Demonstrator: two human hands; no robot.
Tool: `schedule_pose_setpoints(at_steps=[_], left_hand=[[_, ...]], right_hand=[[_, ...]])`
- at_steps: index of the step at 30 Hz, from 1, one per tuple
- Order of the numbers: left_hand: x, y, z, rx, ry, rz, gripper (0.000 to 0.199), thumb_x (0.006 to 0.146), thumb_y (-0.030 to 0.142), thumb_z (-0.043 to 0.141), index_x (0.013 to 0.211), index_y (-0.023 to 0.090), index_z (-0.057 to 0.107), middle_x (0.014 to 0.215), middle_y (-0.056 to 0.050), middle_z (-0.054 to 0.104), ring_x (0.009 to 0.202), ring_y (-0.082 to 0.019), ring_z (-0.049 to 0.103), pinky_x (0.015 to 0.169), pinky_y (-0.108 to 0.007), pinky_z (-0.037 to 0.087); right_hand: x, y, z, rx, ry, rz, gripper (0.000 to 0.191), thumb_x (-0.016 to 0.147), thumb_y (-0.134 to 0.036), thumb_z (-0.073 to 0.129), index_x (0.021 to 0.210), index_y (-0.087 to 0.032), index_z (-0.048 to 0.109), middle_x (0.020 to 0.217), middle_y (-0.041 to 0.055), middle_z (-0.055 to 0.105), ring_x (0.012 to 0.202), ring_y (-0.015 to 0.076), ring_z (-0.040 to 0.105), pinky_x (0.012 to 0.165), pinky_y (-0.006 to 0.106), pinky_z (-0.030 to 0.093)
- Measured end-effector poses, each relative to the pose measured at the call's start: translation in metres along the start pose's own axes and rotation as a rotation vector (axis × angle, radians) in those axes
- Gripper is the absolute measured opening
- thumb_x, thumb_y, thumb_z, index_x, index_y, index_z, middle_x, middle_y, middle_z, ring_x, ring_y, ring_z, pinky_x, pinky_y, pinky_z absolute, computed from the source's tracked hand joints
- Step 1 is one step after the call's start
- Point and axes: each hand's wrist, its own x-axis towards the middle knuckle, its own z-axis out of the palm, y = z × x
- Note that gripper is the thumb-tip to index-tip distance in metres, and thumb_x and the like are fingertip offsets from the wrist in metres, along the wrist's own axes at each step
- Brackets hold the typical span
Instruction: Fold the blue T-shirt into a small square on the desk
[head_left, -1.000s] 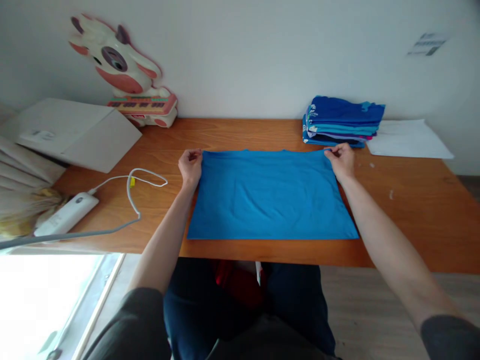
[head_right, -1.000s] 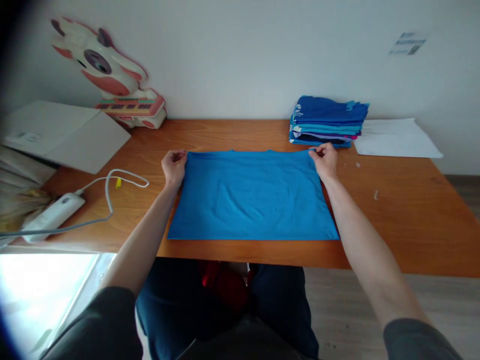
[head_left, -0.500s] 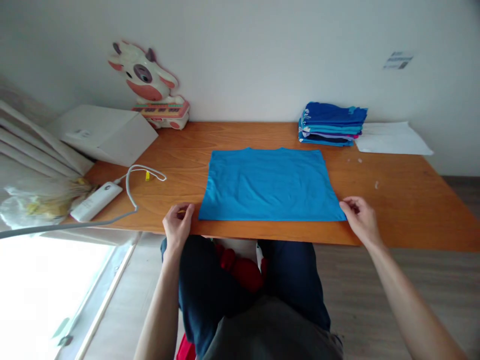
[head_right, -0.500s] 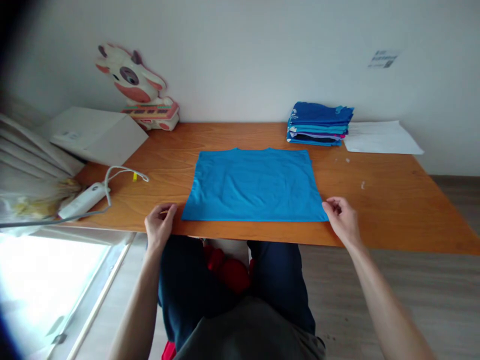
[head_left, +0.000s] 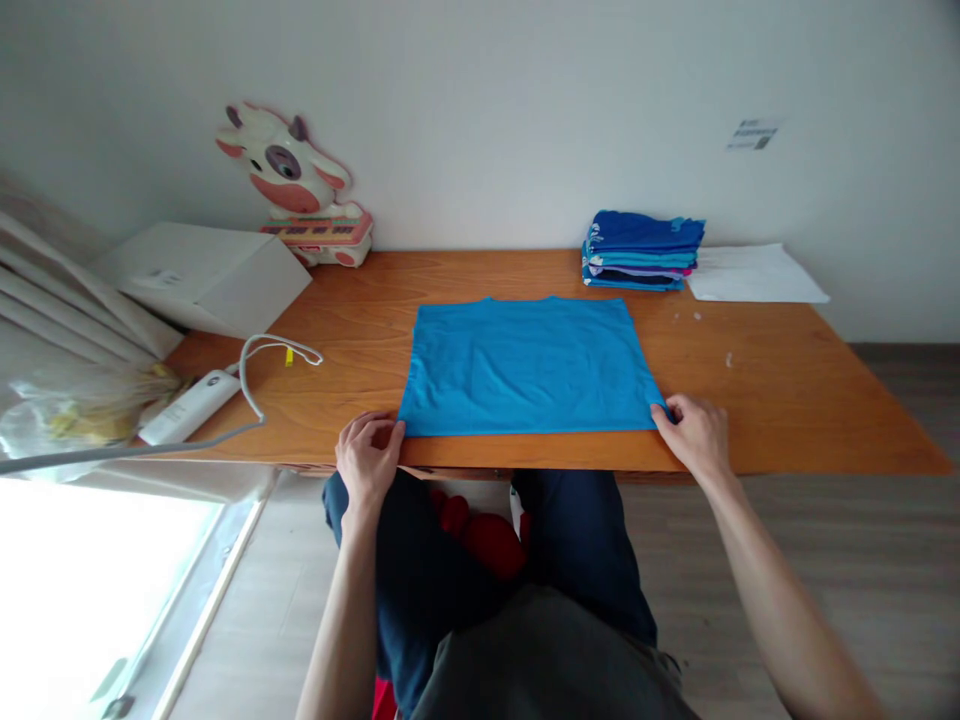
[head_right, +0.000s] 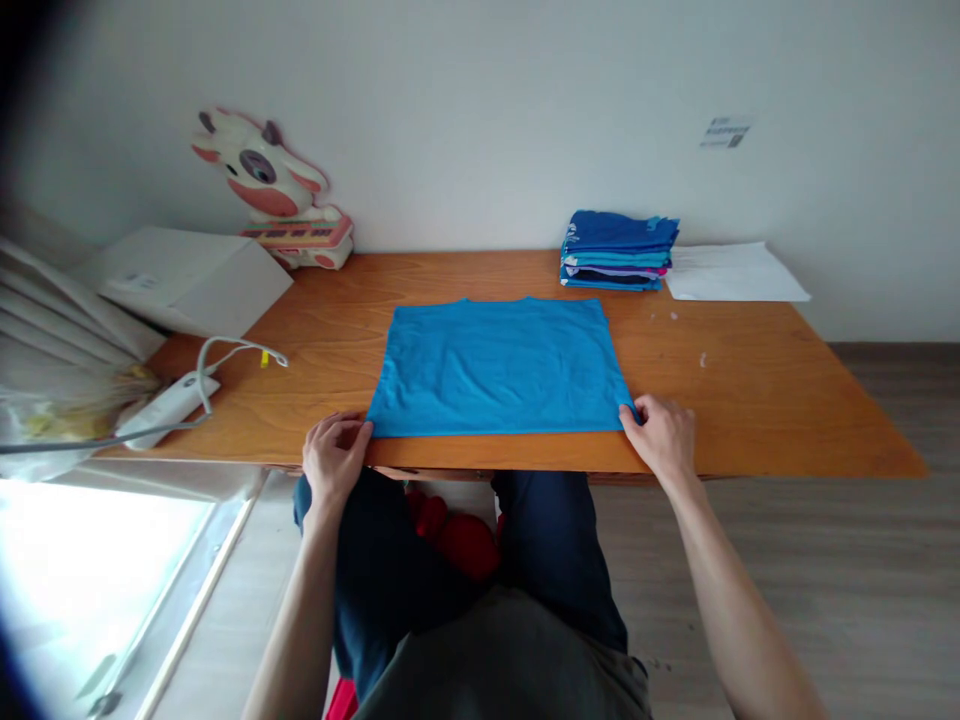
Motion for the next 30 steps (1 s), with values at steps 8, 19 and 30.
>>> schedule_pose_setpoints(at_steps=[8,19,30], left_hand=[[-0.009,0.009,0.001,0.116,0.062,-0.041,0.024,0.101,0.050,0.080,0.090,0.030,0.073,0.129,-0.008,0.081,0.137,-0.041,0.066,0.133,-0.072,0.030],[-0.011,0.008,-0.003,0.052,0.008,-0.002,0.021,0.105,0.048,0.077,0.095,0.030,0.072,0.127,-0.008,0.082,0.139,-0.038,0.069,0.133,-0.065,0.035],[-0.011,0.006,-0.003,-0.014,-0.003,-0.075,0.017,0.103,0.046,0.076,0.109,0.031,0.072,0.111,-0.007,0.082,0.113,-0.036,0.076,0.111,-0.055,0.055]], right_hand=[[0.000,0.008,0.000,0.096,-0.025,-0.003,0.018,0.095,-0.044,0.066,0.083,-0.030,0.066,0.086,0.0083,0.077,0.082,0.0320,0.070,0.078,0.045,0.050],[-0.003,0.020,0.008,0.466,0.003,0.200,0.030,0.091,-0.055,0.077,0.102,-0.029,0.068,0.091,0.0050,0.077,0.083,0.0287,0.073,0.077,0.042,0.054],[-0.003,0.003,-0.003,0.486,0.035,0.165,0.035,0.094,-0.056,0.076,0.117,-0.030,0.074,0.079,0.0007,0.067,0.071,0.0248,0.062,0.070,0.041,0.053]])
